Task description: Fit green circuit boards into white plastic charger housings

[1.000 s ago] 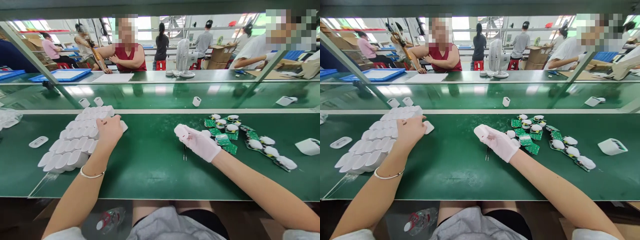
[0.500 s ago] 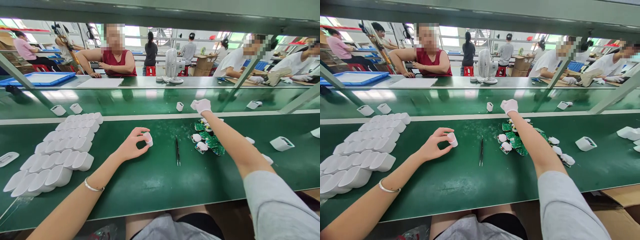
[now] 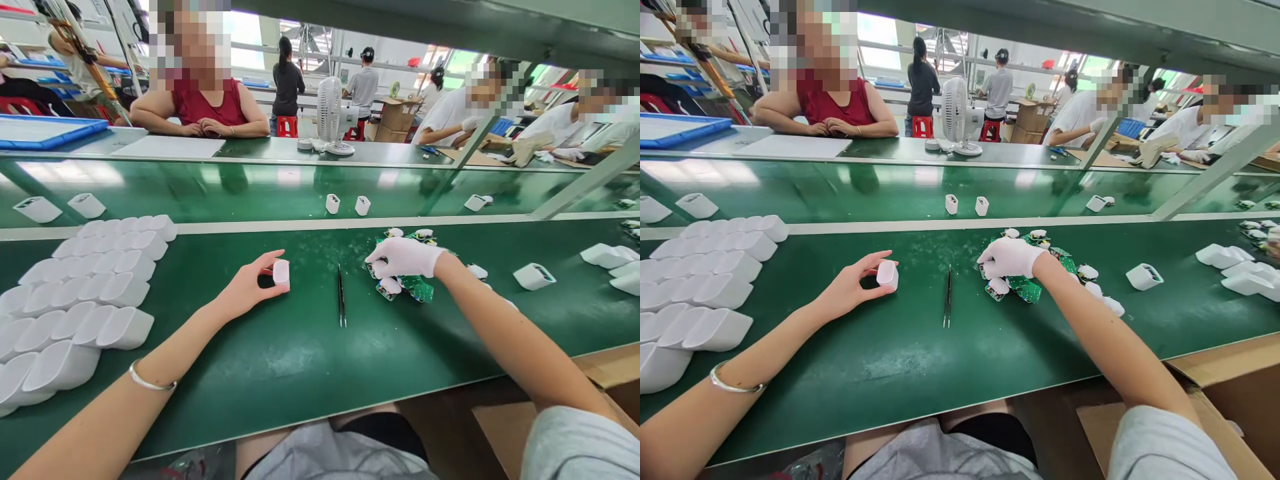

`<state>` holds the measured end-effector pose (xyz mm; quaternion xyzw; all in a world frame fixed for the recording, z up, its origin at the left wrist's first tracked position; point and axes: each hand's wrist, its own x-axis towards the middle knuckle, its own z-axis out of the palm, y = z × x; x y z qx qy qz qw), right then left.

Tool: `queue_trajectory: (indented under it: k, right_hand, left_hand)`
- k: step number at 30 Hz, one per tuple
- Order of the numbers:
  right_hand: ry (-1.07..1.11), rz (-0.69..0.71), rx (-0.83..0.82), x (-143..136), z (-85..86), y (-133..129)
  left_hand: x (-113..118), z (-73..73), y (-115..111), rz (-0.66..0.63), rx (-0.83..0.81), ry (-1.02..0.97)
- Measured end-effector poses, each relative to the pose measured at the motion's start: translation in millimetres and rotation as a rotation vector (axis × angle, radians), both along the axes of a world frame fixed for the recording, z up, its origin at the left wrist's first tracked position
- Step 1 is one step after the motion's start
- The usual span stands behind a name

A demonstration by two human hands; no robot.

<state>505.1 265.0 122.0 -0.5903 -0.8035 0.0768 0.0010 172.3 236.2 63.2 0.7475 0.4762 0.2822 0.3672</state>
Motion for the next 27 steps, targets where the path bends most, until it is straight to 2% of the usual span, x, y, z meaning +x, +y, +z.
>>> queue_trajectory:
  k: [7,9,12,14,17,19,23,27]
  right_hand:
    - [-0.048,0.055,0.032,-15,-25.5,-1]
    - [-0.031,0.022,0.049,-16,-29.3,-2]
    - [0.15,-0.098,0.159,-23,-28.8,-14]
    - [0.428,-0.126,0.162,-32,-24.4,-30]
    - [0.876,-0.01,-0.013,-54,-17.7,-59]
    - [1.052,0.071,-0.128,-69,-17.7,-75]
    - [1.207,0.096,-0.257,-84,-28.7,-85]
    - [1.287,0.012,-0.427,-79,-37.0,-77]
  left_hand:
    - [3,2.3,-5,0.038,0.029,0.082]
    - [6,2.4,-8,0.058,0.033,0.118]
    - [12,2.2,-13,0.057,0.066,0.11]
    - [16,3.1,-19,0.011,0.119,0.097]
    - [25,6.7,-30,-0.055,0.233,0.088]
    - [31,9.6,-37,-0.055,0.298,0.077]
    - [39,11.7,-45,-0.05,0.32,0.031]
    - [38,9.3,-46,-0.117,0.171,0.036]
